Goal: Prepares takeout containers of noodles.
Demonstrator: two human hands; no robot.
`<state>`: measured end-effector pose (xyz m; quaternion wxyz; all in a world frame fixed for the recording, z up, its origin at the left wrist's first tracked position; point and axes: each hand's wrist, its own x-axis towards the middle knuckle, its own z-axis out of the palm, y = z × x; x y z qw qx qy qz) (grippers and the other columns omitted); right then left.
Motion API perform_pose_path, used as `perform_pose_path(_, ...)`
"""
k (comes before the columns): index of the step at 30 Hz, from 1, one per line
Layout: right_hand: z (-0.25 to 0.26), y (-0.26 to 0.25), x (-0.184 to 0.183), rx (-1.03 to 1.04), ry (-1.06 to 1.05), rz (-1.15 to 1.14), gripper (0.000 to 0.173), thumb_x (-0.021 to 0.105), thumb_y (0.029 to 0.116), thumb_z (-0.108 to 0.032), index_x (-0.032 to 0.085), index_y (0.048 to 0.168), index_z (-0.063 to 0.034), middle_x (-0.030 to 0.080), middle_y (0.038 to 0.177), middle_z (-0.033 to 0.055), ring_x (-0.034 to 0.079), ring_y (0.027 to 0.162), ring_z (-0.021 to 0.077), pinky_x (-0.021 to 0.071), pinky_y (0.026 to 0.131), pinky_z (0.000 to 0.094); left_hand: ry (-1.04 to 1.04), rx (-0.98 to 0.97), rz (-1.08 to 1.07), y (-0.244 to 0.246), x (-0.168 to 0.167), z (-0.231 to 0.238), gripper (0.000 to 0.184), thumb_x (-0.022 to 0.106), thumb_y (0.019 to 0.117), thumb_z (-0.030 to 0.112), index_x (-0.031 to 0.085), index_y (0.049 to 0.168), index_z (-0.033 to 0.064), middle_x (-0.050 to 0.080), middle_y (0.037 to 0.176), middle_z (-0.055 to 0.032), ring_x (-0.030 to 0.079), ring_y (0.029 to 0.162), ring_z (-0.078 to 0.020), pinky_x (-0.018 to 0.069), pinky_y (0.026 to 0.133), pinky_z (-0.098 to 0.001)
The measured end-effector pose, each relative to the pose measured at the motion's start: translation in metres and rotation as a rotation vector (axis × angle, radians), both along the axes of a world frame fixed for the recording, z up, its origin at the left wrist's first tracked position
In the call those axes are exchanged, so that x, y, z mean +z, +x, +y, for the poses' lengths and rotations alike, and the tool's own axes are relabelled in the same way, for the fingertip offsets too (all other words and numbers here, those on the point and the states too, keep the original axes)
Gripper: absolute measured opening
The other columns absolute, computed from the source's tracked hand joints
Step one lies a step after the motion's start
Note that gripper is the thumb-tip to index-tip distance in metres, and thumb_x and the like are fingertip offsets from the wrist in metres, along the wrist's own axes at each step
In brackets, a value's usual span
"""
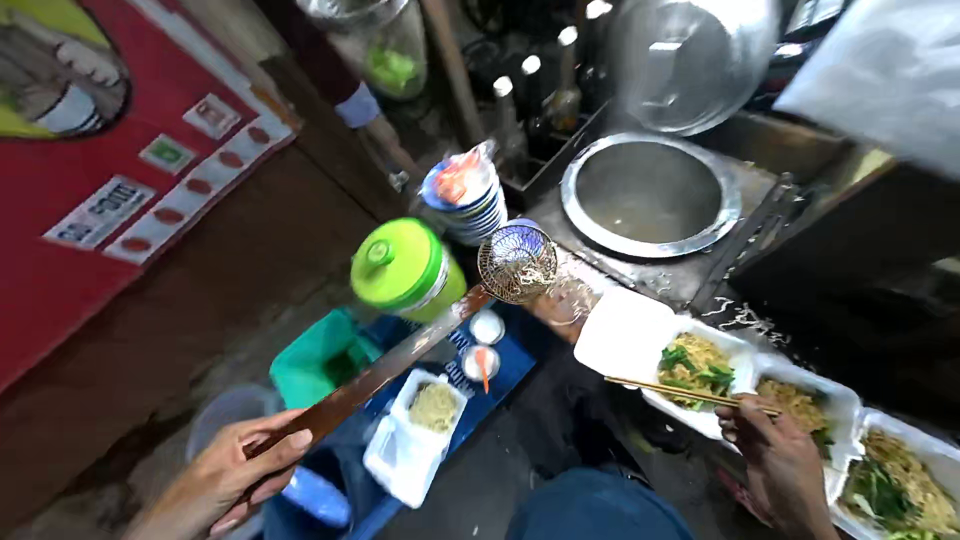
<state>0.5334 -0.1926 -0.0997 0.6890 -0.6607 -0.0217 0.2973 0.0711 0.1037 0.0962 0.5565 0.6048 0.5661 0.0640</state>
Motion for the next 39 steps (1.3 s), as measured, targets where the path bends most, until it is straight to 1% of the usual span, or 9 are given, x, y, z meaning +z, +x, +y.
perform_pose_path(5,-0.008,-0.05,-0.01,0.151,-0.023,-0.026,0.015,0.042,0.1084,-0.009,0.057,0.111,-0.0063,0.073,0.079,-0.0056,0.068,0.066,0.0021,0.0575,0.062,0.017,0.0,0.129,-0.022,-0.128,-0.017,-0.09,0.029,0.073,0.0905,0.025,0.07,0.119,0.0198,0.061,0.062,0.0077,0.047,0.04,-0.0002,0.0395,0.035,-0.0157)
perform_pose_path(7,-0.013,-0.068,-0.016,0.209,-0.064,-0.004,0.015,0.043,0.1087,-0.01,0.057,0.112,-0.006,0.073,0.078,-0.0054,0.068,0.064,0.0019,0.0566,0.059,0.0164,-0.002,0.2,0.003,-0.16,-0.02,-0.124,0.031,0.071,0.0903,0.022,0.069,0.121,0.0165,0.062,0.065,0.0063,0.048,0.041,-0.0013,0.0409,0.037,-0.0165)
perform_pose_path(13,-0.021,-0.12,-0.018,0.26,-0.11,0.042,0.015,0.044,0.1088,-0.009,0.058,0.107,-0.0061,0.072,0.076,-0.0037,0.067,0.062,0.002,0.0553,0.058,0.0158,0.065,0.316,0.208,-0.174,-0.019,-0.197,0.035,0.062,0.0965,0.008,0.061,0.131,0.0049,0.062,0.068,0.0055,0.051,0.046,-0.0005,0.0434,0.042,-0.0159)
perform_pose_path(15,-0.024,-0.13,-0.021,0.262,-0.108,0.04,0.014,0.046,0.1079,-0.009,0.059,0.106,-0.0056,0.073,0.075,-0.0026,0.067,0.062,0.0025,0.0551,0.057,0.0164,0.21,0.22,0.366,-0.164,-0.03,-0.216,0.036,0.065,0.0982,0.014,0.062,0.131,0.0009,0.065,0.08,-0.0019,0.057,0.056,-0.0062,0.0499,0.052,-0.0248)
perform_pose_path(17,-0.026,-0.139,-0.021,0.267,-0.111,0.046,0.013,0.047,0.1077,-0.009,0.06,0.106,-0.0055,0.073,0.075,-0.002,0.067,0.061,0.0031,0.0548,0.057,0.0167,0.385,0.115,0.515,-0.154,-0.053,-0.232,0.037,0.064,0.0994,0.019,0.065,0.131,-0.0009,0.072,0.097,-0.0222,0.07,0.079,-0.0331,0.0564,0.074,-0.0551)
perform_pose_path(19,-0.029,-0.145,-0.021,0.274,-0.12,0.048,0.013,0.047,0.1078,-0.01,0.06,0.106,-0.0057,0.072,0.075,-0.0027,0.067,0.062,0.0024,0.0547,0.058,0.0161,0.511,0.051,0.631,-0.141,-0.082,-0.247,0.037,0.059,0.1019,0.018,0.065,0.133,-0.0011,0.071,0.092,-0.0311,0.07,0.082,-0.0512,0.0526,0.075,-0.0698)
perform_pose_path(22,-0.033,-0.152,-0.022,0.267,-0.109,0.036,0.014,0.047,0.1078,-0.01,0.06,0.106,-0.0051,0.072,0.075,-0.0016,0.067,0.062,0.0032,0.055,0.058,0.0169,0.645,-0.008,0.741,-0.133,-0.118,-0.266,0.039,0.056,0.1028,0.015,0.063,0.138,-0.0012,0.071,0.086,-0.0317,0.07,0.075,-0.0545,0.0539,0.069,-0.0691)
perform_pose_path(27,-0.041,-0.156,-0.026,0.288,-0.109,0.035,0.014,0.048,0.1078,-0.01,0.06,0.106,-0.0049,0.072,0.075,-0.0015,0.066,0.06,0.0028,0.0537,0.056,0.016,0.918,-0.005,0.779,-0.148,-0.17,-0.288,0.038,0.057,0.0995,0.011,0.066,0.134,-0.0008,0.067,0.078,-0.0295,0.067,0.057,-0.0474,0.0537,0.051,-0.0593)
perform_pose_path(39,-0.038,-0.15,-0.023,0.324,-0.121,0.027,0.014,0.049,0.1074,-0.012,0.061,0.108,-0.0042,0.072,0.076,-0.0001,0.067,0.062,0.0048,0.0547,0.058,0.0181,0.929,0.099,0.803,-0.165,-0.23,-0.316,0.049,0.063,0.0912,0.001,0.064,0.14,0.0065,0.068,0.091,-0.0322,0.068,0.063,-0.0478,0.0535,0.052,-0.0586)
